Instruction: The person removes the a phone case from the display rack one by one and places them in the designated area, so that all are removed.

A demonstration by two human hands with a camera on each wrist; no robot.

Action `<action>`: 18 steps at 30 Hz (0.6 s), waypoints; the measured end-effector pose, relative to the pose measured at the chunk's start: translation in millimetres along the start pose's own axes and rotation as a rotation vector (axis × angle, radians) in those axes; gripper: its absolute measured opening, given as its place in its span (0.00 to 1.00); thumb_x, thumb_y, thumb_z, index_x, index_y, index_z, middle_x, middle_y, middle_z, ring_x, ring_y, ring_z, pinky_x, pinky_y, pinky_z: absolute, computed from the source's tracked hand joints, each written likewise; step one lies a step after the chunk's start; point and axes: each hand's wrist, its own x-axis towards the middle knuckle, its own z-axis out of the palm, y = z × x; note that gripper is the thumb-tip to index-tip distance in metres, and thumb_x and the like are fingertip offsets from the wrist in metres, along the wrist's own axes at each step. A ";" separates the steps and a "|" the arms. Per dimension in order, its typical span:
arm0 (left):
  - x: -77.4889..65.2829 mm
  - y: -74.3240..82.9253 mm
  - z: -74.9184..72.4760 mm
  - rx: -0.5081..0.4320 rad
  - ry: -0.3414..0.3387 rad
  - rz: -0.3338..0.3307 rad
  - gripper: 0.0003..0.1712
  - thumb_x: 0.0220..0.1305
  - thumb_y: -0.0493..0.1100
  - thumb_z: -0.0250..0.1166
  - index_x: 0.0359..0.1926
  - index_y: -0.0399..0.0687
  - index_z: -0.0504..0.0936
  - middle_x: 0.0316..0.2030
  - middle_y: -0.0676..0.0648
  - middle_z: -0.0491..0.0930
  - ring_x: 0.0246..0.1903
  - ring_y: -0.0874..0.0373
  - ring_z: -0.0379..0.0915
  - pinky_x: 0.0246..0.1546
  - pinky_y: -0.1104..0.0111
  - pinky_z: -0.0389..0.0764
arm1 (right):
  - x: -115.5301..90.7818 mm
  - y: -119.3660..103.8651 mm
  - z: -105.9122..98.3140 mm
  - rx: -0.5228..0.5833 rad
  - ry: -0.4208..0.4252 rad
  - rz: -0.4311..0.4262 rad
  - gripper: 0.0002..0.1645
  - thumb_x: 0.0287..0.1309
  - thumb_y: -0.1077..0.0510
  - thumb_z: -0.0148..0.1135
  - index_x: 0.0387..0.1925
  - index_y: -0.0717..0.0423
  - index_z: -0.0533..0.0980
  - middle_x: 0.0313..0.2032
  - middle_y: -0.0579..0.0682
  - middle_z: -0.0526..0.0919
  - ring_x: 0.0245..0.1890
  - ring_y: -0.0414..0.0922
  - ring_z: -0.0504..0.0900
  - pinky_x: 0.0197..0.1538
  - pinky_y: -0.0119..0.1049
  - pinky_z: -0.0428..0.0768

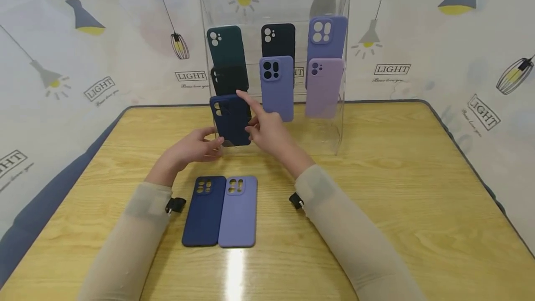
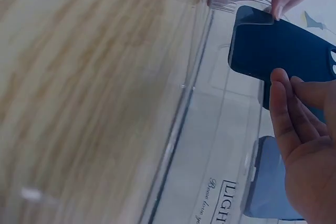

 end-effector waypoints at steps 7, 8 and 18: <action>1.0 1.4 2.6 -0.001 0.009 0.003 0.38 0.86 0.51 0.52 0.86 0.45 0.50 0.64 0.32 0.79 0.65 0.40 0.80 0.69 0.52 0.82 | -4.4 -4.5 -18.2 0.039 0.028 0.051 0.57 0.69 0.70 0.67 0.84 0.30 0.51 0.39 0.61 0.91 0.32 0.51 0.92 0.37 0.40 0.91; 1.3 1.7 2.5 0.001 0.010 0.008 0.38 0.86 0.51 0.51 0.86 0.45 0.50 0.64 0.32 0.79 0.65 0.40 0.80 0.69 0.52 0.82 | -4.2 -5.1 -21.4 0.052 0.027 0.072 0.57 0.68 0.70 0.67 0.84 0.29 0.51 0.39 0.61 0.91 0.32 0.50 0.92 0.36 0.39 0.91; 1.2 1.3 3.3 -0.014 0.014 0.022 0.38 0.86 0.49 0.52 0.85 0.40 0.50 0.62 0.29 0.79 0.64 0.39 0.80 0.68 0.52 0.82 | -3.6 -11.3 -49.8 0.300 -0.050 0.319 0.64 0.67 0.73 0.66 0.81 0.13 0.50 0.37 0.66 0.88 0.30 0.50 0.92 0.41 0.43 0.93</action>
